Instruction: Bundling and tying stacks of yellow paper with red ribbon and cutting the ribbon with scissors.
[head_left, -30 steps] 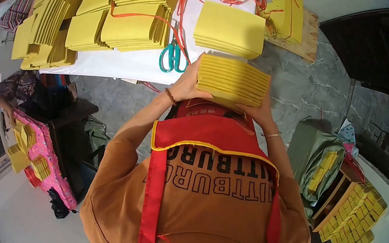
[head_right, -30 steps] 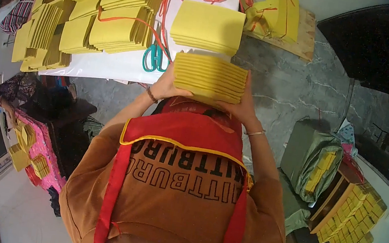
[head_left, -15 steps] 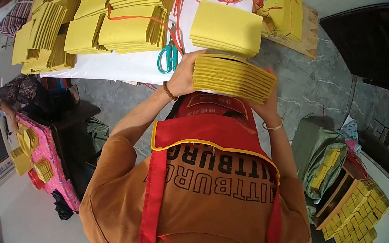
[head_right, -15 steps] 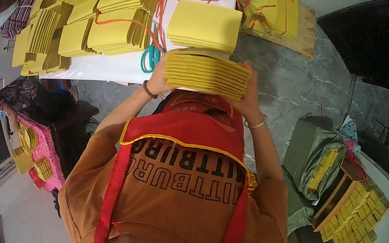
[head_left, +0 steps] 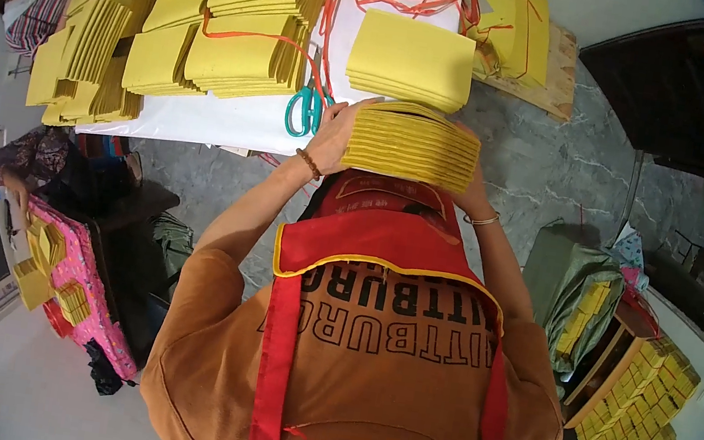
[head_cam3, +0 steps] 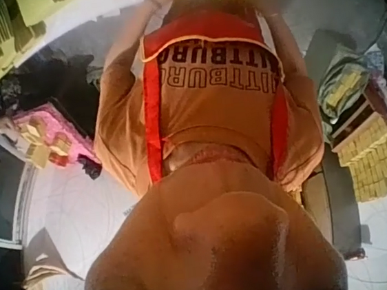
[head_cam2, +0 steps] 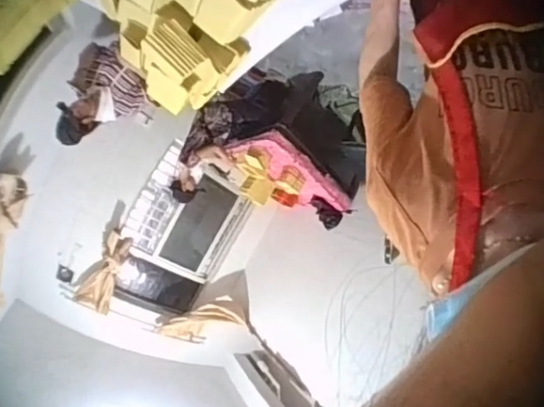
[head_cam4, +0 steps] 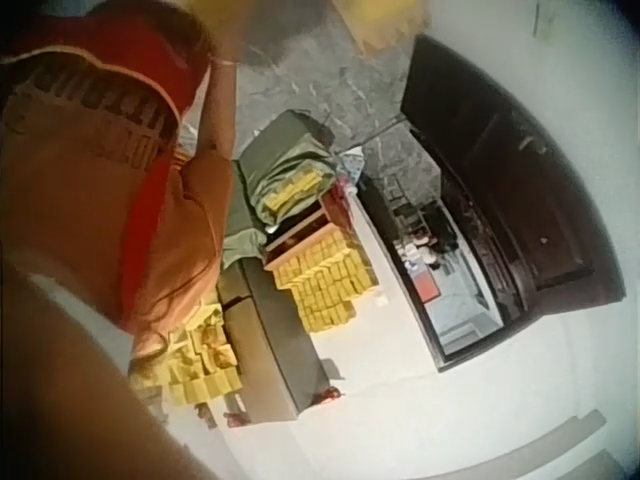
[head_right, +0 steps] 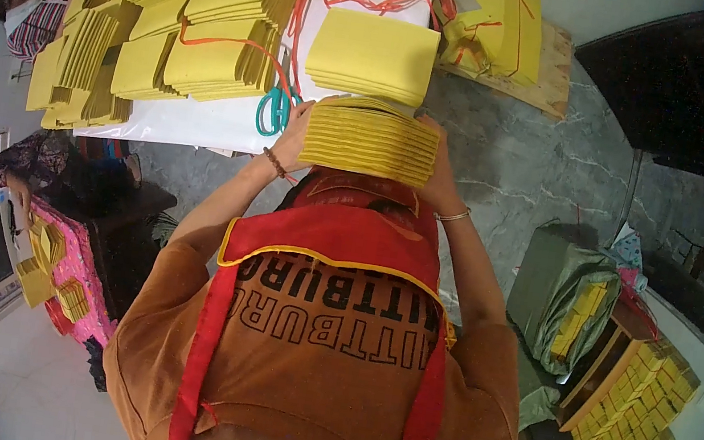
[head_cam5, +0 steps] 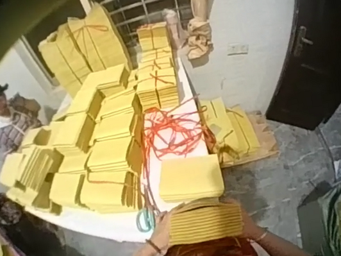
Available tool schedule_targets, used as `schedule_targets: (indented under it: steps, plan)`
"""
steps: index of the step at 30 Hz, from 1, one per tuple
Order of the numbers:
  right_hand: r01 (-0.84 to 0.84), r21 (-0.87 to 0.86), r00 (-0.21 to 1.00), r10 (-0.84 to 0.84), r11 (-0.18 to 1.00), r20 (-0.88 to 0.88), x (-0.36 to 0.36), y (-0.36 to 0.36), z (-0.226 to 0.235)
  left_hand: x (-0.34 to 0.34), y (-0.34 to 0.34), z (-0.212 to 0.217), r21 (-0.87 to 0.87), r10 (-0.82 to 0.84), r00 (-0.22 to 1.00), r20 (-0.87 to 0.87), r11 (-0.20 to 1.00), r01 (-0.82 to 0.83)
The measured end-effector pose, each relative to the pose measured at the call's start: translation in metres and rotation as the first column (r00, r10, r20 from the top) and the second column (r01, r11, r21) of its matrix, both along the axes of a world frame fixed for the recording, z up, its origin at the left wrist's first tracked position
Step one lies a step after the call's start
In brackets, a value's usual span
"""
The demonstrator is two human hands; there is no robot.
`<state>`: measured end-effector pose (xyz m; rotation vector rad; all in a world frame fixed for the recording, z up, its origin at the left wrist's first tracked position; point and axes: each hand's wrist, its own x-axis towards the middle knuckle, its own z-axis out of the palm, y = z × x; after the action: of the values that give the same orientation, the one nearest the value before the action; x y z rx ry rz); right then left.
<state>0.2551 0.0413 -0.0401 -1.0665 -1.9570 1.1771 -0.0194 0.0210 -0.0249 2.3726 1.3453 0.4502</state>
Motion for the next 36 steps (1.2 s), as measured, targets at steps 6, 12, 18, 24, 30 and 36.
schedule_targets:
  steps: [6,12,18,24,30,36]
  plan:
    - [-0.007,-0.022,0.999,0.008,1.0,0.043,0.001,0.004,-0.006,0.0,0.009,0.085,-0.114,0.01,0.94,0.342,0.993,0.031]
    - [-0.048,0.085,0.987,0.033,0.995,0.16,0.002,0.005,-0.011,0.052,0.026,0.121,-0.001,-0.209,0.971,-0.119,0.978,0.211]
    - [0.055,-0.097,0.99,-0.067,0.994,-0.124,-0.001,-0.007,-0.001,0.068,0.017,0.115,0.043,-0.123,0.925,-0.359,0.988,0.148]
    - [0.072,-0.589,0.844,-0.363,0.805,-0.394,0.01,-0.045,0.03,0.037,0.021,0.113,-0.252,0.028,0.928,0.372,0.965,0.072]
    - [-0.002,-0.624,0.976,-0.134,0.781,-0.171,-0.002,-0.033,0.037,0.038,0.005,0.043,-0.294,0.124,0.726,0.677,0.949,0.112]
    - [-0.001,-0.143,0.986,0.025,0.99,0.163,-0.017,-0.022,0.017,0.03,0.003,0.01,-0.305,0.099,0.867,0.489,0.95,0.064]
